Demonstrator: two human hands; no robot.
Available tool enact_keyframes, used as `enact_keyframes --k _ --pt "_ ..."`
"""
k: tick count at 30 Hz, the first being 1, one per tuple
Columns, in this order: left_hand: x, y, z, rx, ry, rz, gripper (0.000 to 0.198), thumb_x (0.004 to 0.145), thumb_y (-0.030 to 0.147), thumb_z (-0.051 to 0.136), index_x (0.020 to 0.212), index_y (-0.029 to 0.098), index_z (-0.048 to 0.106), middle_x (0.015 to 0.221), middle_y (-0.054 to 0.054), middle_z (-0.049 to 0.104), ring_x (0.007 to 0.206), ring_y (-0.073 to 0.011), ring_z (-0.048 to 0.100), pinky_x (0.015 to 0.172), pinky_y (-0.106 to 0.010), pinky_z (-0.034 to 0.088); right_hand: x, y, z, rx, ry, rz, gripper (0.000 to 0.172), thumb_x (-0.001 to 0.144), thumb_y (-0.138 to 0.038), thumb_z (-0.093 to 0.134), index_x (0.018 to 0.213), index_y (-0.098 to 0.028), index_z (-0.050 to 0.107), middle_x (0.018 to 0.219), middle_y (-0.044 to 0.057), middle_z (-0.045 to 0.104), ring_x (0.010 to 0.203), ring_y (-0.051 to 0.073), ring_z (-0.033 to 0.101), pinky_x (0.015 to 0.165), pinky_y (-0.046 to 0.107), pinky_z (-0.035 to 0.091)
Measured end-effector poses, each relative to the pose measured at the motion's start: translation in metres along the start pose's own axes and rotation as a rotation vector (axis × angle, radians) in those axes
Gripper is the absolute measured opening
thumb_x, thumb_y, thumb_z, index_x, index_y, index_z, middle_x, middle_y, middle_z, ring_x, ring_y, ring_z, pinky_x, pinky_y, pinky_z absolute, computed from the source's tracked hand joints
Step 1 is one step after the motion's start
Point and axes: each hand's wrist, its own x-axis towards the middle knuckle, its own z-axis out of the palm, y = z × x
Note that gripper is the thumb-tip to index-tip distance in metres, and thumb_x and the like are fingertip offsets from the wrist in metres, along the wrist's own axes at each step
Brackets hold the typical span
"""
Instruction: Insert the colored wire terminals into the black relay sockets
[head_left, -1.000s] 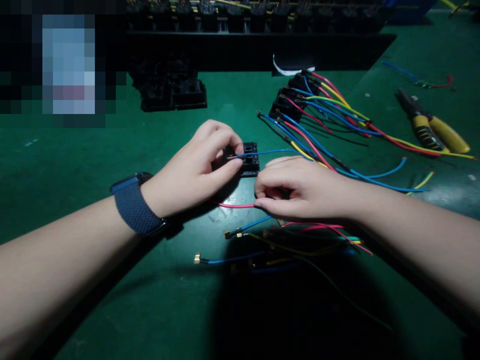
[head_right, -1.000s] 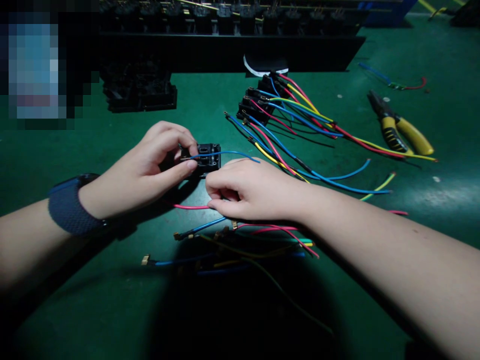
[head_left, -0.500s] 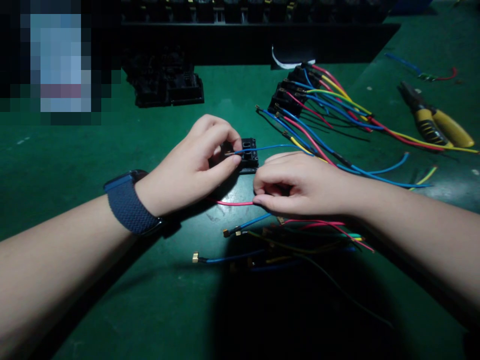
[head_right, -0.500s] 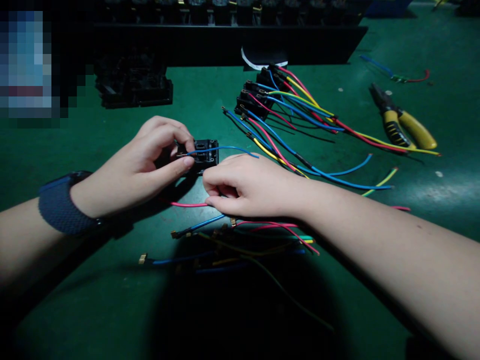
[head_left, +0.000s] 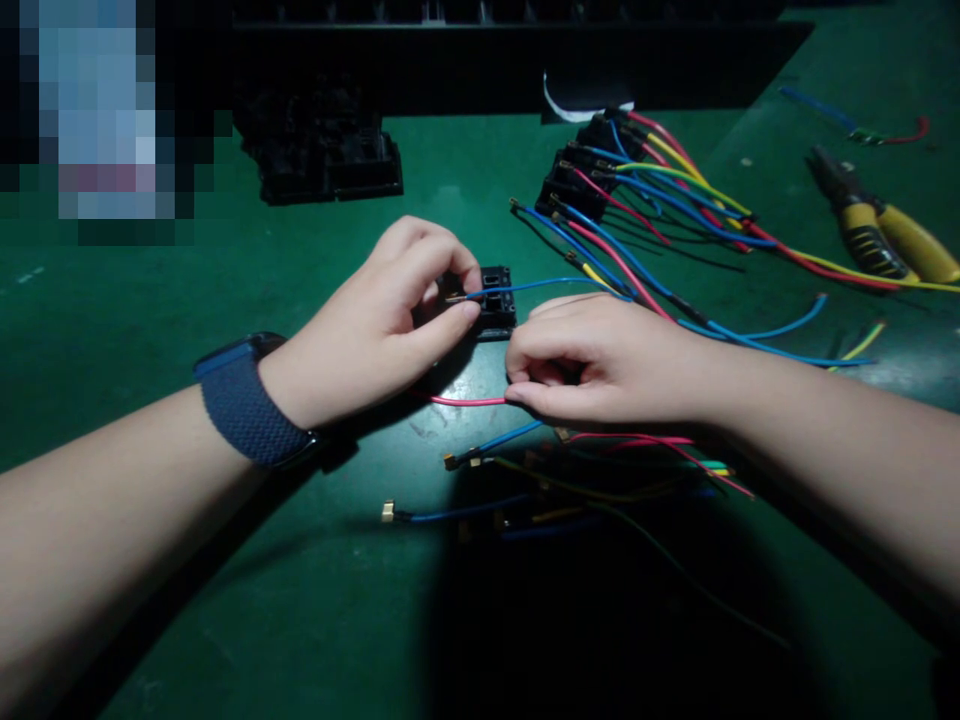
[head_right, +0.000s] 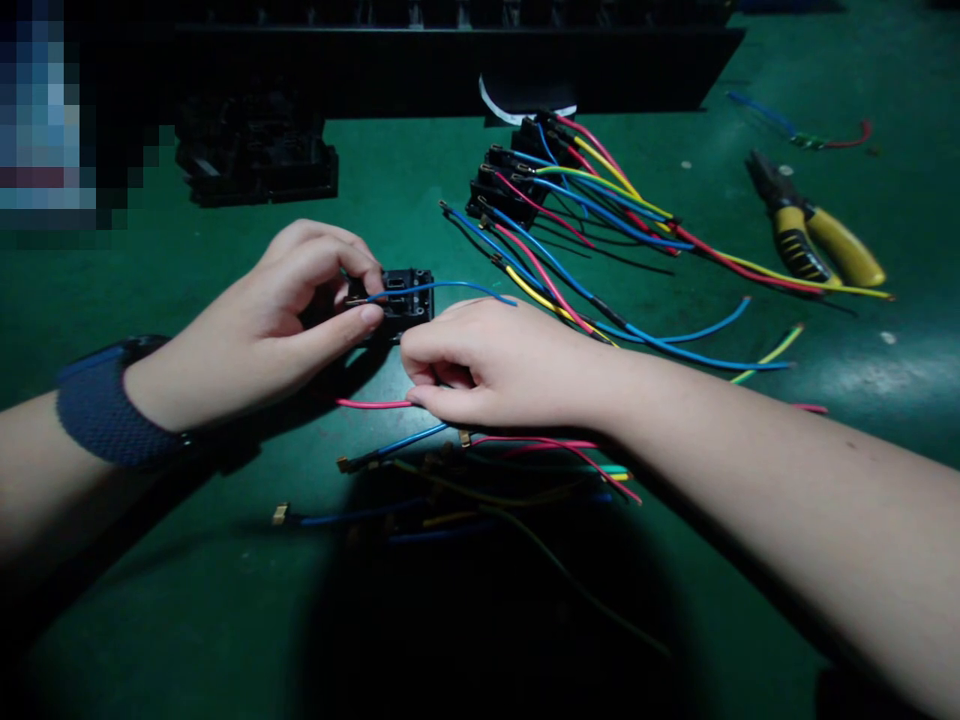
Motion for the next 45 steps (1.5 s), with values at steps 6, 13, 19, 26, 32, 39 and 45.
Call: enact_keyframes --k 6,13,19,26,32,39,45 --pt "0.0007 -0.0024 0.0004 0.001 0.010 0.019 0.018 0.087 0.036 0.049 0.093 0.020 0.053 0.102 -0.010 0.048 0.087 -0.0216 0.048 0.073 -0.038 0.048 0.0003 -0.0001 0.0012 -0.004 0.014 -0.010 0.014 0.081 -0.017 0.057 0.068 -0.016 0.055 0.061 -0.004 0.049 0.060 0.008 0.044 0.058 0.021 0.030" --pt "0.0010 -0.0044 0.0007 0.003 0.018 0.018 0.021 0.086 0.041 0.050 0.093 0.022 0.055 0.101 -0.009 0.050 0.091 -0.0242 0.050 0.075 -0.041 0.049 0.0008 -0.0006 0.0004 -0.016 0.008 -0.003 0.017 0.083 -0.018 0.056 0.066 -0.016 0.054 0.060 -0.004 0.048 0.060 0.008 0.043 0.057 0.021 0.030" --pt "0.0005 -0.0045 0.0006 -0.006 0.028 0.015 0.022 0.085 0.044 0.052 0.093 0.023 0.056 0.101 -0.007 0.051 0.093 -0.0240 0.050 0.078 -0.040 0.049 0.0004 -0.0011 0.0003 -0.026 -0.002 -0.002 0.016 0.084 -0.019 0.054 0.069 -0.017 0.055 0.061 -0.003 0.049 0.061 0.009 0.045 0.058 0.022 0.030" --pt "0.0003 -0.0053 0.0003 0.018 0.018 0.027 0.024 0.087 0.045 0.050 0.095 0.023 0.056 0.103 -0.007 0.052 0.095 -0.0235 0.051 0.079 -0.040 0.050 0.0006 -0.0008 0.0002 -0.040 -0.001 -0.006 0.015 0.085 -0.020 0.054 0.070 -0.017 0.055 0.061 -0.004 0.049 0.061 0.009 0.045 0.058 0.022 0.031" --pt "0.0006 -0.0055 0.0007 0.015 0.024 0.009 0.025 0.085 0.046 0.052 0.095 0.024 0.057 0.103 -0.007 0.051 0.096 -0.0247 0.052 0.081 -0.043 0.049 0.0005 -0.0003 0.0004 -0.040 0.002 -0.016 0.015 0.085 -0.021 0.054 0.071 -0.017 0.055 0.061 -0.004 0.049 0.061 0.009 0.045 0.058 0.022 0.031" --pt "0.0012 -0.0052 0.0014 -0.020 0.038 0.004 0.026 0.084 0.049 0.052 0.092 0.025 0.057 0.099 -0.007 0.051 0.095 -0.0257 0.053 0.082 -0.045 0.050 0.0003 -0.0006 0.0003 -0.031 -0.003 -0.014 0.015 0.085 -0.020 0.054 0.070 -0.016 0.055 0.062 -0.004 0.049 0.061 0.009 0.045 0.058 0.022 0.030" --pt "0.0007 -0.0041 0.0014 -0.018 0.034 0.014 0.022 0.085 0.044 0.051 0.093 0.024 0.055 0.100 -0.007 0.050 0.088 -0.0228 0.050 0.075 -0.041 0.050 0.0000 -0.0009 -0.0001 -0.026 0.003 -0.010 0.015 0.084 -0.020 0.055 0.070 -0.016 0.055 0.060 -0.004 0.048 0.061 0.009 0.043 0.058 0.022 0.029"
